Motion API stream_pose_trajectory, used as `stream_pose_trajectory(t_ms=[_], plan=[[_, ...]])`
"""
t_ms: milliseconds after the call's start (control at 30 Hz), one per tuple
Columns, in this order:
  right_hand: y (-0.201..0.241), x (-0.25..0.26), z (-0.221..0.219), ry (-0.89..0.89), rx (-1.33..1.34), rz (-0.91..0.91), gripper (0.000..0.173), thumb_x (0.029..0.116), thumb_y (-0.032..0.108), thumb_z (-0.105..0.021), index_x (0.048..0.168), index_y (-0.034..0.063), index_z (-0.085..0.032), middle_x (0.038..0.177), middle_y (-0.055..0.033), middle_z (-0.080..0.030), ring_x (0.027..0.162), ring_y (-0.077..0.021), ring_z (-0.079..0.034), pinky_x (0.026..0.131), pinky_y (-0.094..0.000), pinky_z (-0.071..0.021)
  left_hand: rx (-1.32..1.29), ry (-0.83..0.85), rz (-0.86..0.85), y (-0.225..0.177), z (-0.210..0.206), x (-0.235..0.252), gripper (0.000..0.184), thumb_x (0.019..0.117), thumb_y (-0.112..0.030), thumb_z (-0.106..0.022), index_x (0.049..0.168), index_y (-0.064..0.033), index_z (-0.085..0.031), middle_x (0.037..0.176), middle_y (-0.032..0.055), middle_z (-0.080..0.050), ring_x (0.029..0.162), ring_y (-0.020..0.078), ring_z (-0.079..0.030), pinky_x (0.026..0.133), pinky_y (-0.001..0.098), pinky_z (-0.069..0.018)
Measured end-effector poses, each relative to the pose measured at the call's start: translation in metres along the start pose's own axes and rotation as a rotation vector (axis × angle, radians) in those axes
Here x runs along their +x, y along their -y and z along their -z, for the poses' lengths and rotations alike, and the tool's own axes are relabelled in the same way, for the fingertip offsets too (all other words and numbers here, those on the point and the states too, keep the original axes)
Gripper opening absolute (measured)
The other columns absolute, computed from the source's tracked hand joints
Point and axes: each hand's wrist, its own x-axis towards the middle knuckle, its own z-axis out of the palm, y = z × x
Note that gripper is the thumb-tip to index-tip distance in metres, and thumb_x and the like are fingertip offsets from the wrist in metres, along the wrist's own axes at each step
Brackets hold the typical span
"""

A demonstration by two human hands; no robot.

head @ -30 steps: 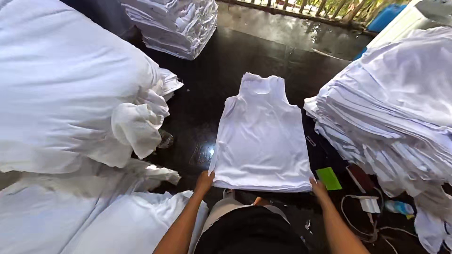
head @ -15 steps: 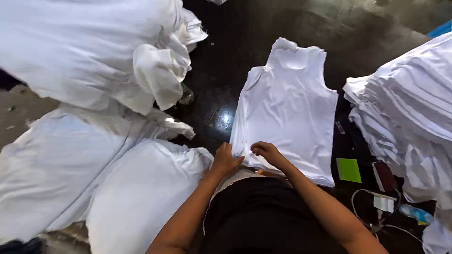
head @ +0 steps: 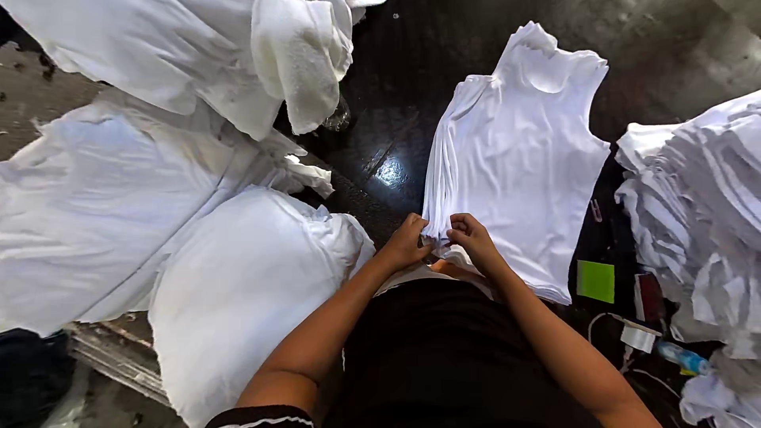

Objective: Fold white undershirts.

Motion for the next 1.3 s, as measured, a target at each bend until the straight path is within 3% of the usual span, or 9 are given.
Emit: stream_pose_trajectory(t_ms=[100, 300, 500, 633, 700, 833, 1000, 1100, 1300], plan=[[-0.006, -0.002, 0.002, 0.000, -0.025, 0.075, 0.048, 0.0950, -0.007, -0.049, 0.142, -0.0071, -0.039, 0.106, -0.0150, -0.066, 0.082, -0.0130, -0.068, 0.076, -0.0315, -0.0594, -0.036, -0.019, 0.015, 0.003, 0.002, 0.003, 0.048, 0.0937, -0.021, -0.073, 0.122, 0.0145, -0.058, 0.128, 0.0294, -0.057, 0.113, 0.0351, -0.062, 0.099, 0.0447, -0.0511], [-0.008, 0.000, 0.000, 0.045, -0.290, 0.076, 0.047, 0.0974, -0.007, -0.043, 0.142, -0.0004, -0.055, 0.124, -0.0220, -0.060, 0.087, -0.0169, -0.065, 0.076, -0.0312, -0.0561, -0.035, -0.013, 0.000, 0.009, 0.002, 0.004, 0.045, 0.0936, -0.023, -0.074, 0.116, 0.0135, -0.060, 0.122, 0.0282, -0.059, 0.107, 0.0340, -0.063, 0.095, 0.0441, -0.0523], [-0.004, 0.002, 0.007, 0.081, -0.464, 0.066, 0.030, 0.0967, -0.005, -0.046, 0.122, -0.0091, -0.061, 0.110, -0.0224, -0.064, 0.086, -0.0194, -0.065, 0.080, -0.0345, -0.0558, -0.017, -0.005, -0.007, 0.014, 0.000, 0.004, 0.043, 0.0944, -0.022, -0.073, 0.116, 0.0131, -0.060, 0.123, 0.0283, -0.059, 0.107, 0.0354, -0.063, 0.095, 0.0460, -0.0527], [0.002, -0.003, 0.006, 0.072, -0.494, 0.122, 0.032, 0.1005, 0.003, -0.038, 0.111, -0.0075, -0.066, 0.095, -0.0135, -0.064, 0.078, -0.0099, -0.057, 0.074, -0.0276, -0.0490, -0.015, -0.004, 0.021, 0.012, 0.000, 0.004, 0.042, 0.0952, -0.020, -0.072, 0.116, 0.0130, -0.060, 0.123, 0.0287, -0.058, 0.110, 0.0369, -0.062, 0.097, 0.0479, -0.0513], [0.003, -0.004, 0.002, 0.025, -0.494, 0.140, 0.032, 0.1065, 0.016, -0.046, 0.108, -0.0073, -0.068, 0.093, -0.0134, -0.066, 0.081, -0.0107, -0.059, 0.079, -0.0289, -0.0498, -0.006, 0.010, 0.027, 0.008, 0.000, 0.005, 0.042, 0.0952, -0.020, -0.072, 0.117, 0.0137, -0.060, 0.123, 0.0294, -0.059, 0.111, 0.0385, -0.062, 0.098, 0.0501, -0.0508], [0.004, -0.001, -0.005, -0.049, -0.557, 0.106, 0.032, 0.1013, 0.026, -0.063, 0.103, -0.0061, -0.066, 0.086, -0.0128, -0.063, 0.076, -0.0145, -0.056, 0.074, -0.0330, -0.0479, 0.042, 0.022, -0.017, 0.002, -0.003, 0.007, 0.037, 0.0964, -0.018, -0.070, 0.115, 0.0132, -0.061, 0.120, 0.0283, -0.059, 0.110, 0.0381, -0.062, 0.098, 0.0491, -0.0506], [-0.002, 0.000, 0.000, -0.035, -0.417, 0.024, 0.032, 0.0982, 0.006, -0.057, 0.125, -0.0097, -0.052, 0.095, -0.0184, -0.063, 0.079, -0.0186, -0.062, 0.077, -0.0357, -0.0532, 0.031, 0.011, -0.006, 0.001, -0.004, 0.009, 0.037, 0.0948, -0.019, -0.073, 0.108, 0.0137, -0.061, 0.113, 0.0272, -0.060, 0.104, 0.0363, -0.063, 0.094, 0.0470, -0.0515], [-0.008, -0.002, 0.003, 0.070, -0.387, 0.134, 0.047, 0.0993, 0.001, -0.047, 0.146, -0.0022, -0.046, 0.117, -0.0232, -0.064, 0.092, -0.0200, -0.067, 0.083, -0.0354, -0.0564, 0.025, 0.026, 0.017, -0.001, -0.003, 0.009, 0.039, 0.0939, -0.021, -0.075, 0.105, 0.0131, -0.061, 0.110, 0.0258, -0.060, 0.099, 0.0340, -0.062, 0.090, 0.0454, -0.0518], [-0.003, -0.003, -0.004, 0.157, -0.540, 0.288, 0.033, 0.1022, 0.004, -0.046, 0.128, -0.0035, -0.066, 0.120, -0.0254, -0.064, 0.101, -0.0271, -0.061, 0.091, -0.0369, -0.0511, 0.097, 0.046, 0.031, 0.004, -0.001, 0.008, 0.041, 0.0964, -0.026, -0.071, 0.107, 0.0132, -0.062, 0.108, 0.0264, -0.061, 0.100, 0.0368, -0.063, 0.092, 0.0491, -0.0505]])
